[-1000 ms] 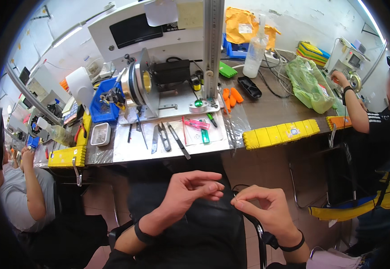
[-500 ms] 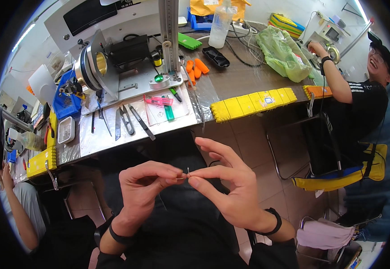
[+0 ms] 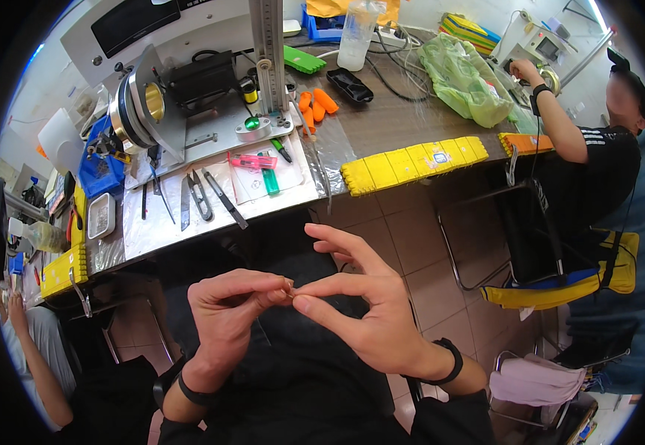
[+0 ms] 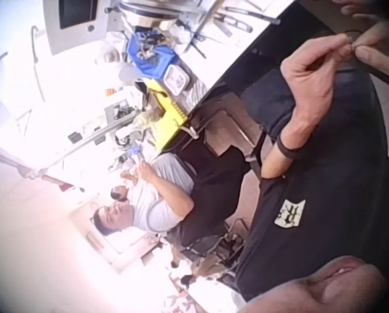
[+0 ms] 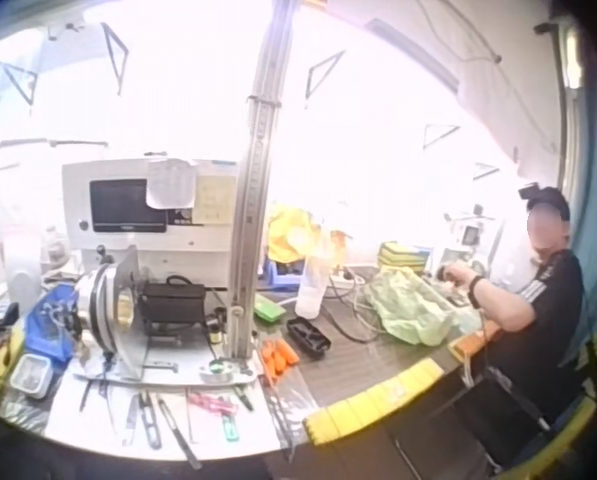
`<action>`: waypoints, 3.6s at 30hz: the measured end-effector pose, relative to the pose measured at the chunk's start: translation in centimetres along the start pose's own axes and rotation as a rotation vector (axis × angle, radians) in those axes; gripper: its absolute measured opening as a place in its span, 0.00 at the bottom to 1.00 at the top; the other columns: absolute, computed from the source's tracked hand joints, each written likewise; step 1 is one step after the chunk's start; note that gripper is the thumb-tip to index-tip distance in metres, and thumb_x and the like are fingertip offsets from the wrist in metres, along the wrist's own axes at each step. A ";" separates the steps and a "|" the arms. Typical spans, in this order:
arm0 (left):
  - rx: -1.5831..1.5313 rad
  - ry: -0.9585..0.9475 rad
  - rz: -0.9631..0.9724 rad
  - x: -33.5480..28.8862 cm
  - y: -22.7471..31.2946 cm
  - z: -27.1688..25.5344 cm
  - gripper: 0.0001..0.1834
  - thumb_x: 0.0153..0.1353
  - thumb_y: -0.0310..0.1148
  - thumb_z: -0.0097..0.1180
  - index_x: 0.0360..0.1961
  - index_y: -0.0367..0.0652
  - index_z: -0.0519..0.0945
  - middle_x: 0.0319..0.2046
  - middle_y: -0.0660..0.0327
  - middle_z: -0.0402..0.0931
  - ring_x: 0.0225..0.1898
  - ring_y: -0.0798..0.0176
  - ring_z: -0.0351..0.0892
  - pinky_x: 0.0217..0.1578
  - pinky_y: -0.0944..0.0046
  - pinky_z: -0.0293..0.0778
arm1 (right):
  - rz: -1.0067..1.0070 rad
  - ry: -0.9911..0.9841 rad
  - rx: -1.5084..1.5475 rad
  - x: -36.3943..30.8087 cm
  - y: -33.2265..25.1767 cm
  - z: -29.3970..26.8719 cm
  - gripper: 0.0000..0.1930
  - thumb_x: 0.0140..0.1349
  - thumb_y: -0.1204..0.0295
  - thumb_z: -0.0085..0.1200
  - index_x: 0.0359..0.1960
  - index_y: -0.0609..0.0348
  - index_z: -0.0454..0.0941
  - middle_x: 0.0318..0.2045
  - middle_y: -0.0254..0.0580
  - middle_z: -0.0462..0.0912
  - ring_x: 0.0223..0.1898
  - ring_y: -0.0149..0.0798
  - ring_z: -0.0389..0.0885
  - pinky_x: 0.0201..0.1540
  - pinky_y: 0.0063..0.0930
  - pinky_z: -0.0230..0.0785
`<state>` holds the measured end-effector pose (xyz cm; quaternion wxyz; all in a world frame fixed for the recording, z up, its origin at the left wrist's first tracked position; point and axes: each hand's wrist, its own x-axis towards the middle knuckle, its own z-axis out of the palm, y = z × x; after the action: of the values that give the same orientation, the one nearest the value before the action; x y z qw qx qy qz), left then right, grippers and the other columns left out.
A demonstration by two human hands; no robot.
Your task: Assemble small mechanical and electrical components at a workbench, involving gluing, testing, and fitting parts.
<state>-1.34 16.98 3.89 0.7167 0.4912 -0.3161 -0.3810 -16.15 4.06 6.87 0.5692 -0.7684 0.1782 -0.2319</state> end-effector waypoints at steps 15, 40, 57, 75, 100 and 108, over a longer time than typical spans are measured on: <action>0.013 0.030 -0.034 0.2 -0.4 0.3 0.11 0.59 0.18 0.61 0.43 0.35 0.85 0.37 0.54 0.84 0.37 0.66 0.84 0.40 0.71 0.80 | 0.024 -0.005 0.002 0.4 0.1 0.0 0.05 0.55 0.72 0.66 0.34 0.55 0.87 0.57 0.43 0.74 0.56 0.40 0.74 0.60 0.34 0.63; -0.335 -0.254 -0.172 1.4 -1.7 -0.7 0.08 0.63 0.27 0.60 0.41 0.34 0.82 0.41 0.55 0.80 0.42 0.65 0.79 0.46 0.66 0.76 | 0.082 -0.035 0.172 -0.3 0.4 0.3 0.06 0.55 0.71 0.67 0.34 0.55 0.88 0.55 0.42 0.76 0.55 0.39 0.75 0.58 0.33 0.66; -0.574 -0.308 -0.314 1.4 -2.2 -1.0 0.08 0.61 0.28 0.62 0.40 0.35 0.83 0.39 0.55 0.81 0.41 0.63 0.79 0.45 0.64 0.76 | 0.149 -0.058 0.206 -0.7 0.0 0.4 0.06 0.57 0.68 0.66 0.36 0.53 0.89 0.54 0.39 0.79 0.53 0.36 0.76 0.57 0.31 0.67; -0.569 -0.324 -0.314 1.6 -2.4 -0.8 0.08 0.61 0.28 0.62 0.39 0.34 0.83 0.37 0.53 0.81 0.39 0.62 0.80 0.42 0.64 0.77 | 0.156 -0.097 0.311 -0.7 0.5 0.0 0.07 0.56 0.71 0.67 0.37 0.56 0.88 0.55 0.43 0.78 0.51 0.35 0.78 0.57 0.31 0.69; -0.188 -0.112 -0.108 2.2 -2.1 0.6 0.09 0.58 0.31 0.67 0.30 0.36 0.82 0.30 0.58 0.80 0.31 0.68 0.76 0.34 0.70 0.71 | 0.107 -0.049 0.310 -0.8 1.7 -0.2 0.08 0.62 0.68 0.62 0.39 0.58 0.85 0.58 0.43 0.76 0.57 0.38 0.74 0.62 0.33 0.62; 0.137 0.060 -0.165 2.2 0.0 0.8 0.09 0.60 0.26 0.62 0.39 0.31 0.85 0.33 0.55 0.83 0.33 0.67 0.81 0.38 0.69 0.77 | 0.057 -0.007 0.324 0.0 2.7 -0.3 0.06 0.64 0.75 0.58 0.39 0.62 0.83 0.56 0.41 0.74 0.52 0.32 0.75 0.56 0.25 0.66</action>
<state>-0.84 14.73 4.33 0.6565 0.5746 -0.2784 -0.4016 -16.34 3.00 4.40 0.6925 -0.6621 0.1584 -0.2387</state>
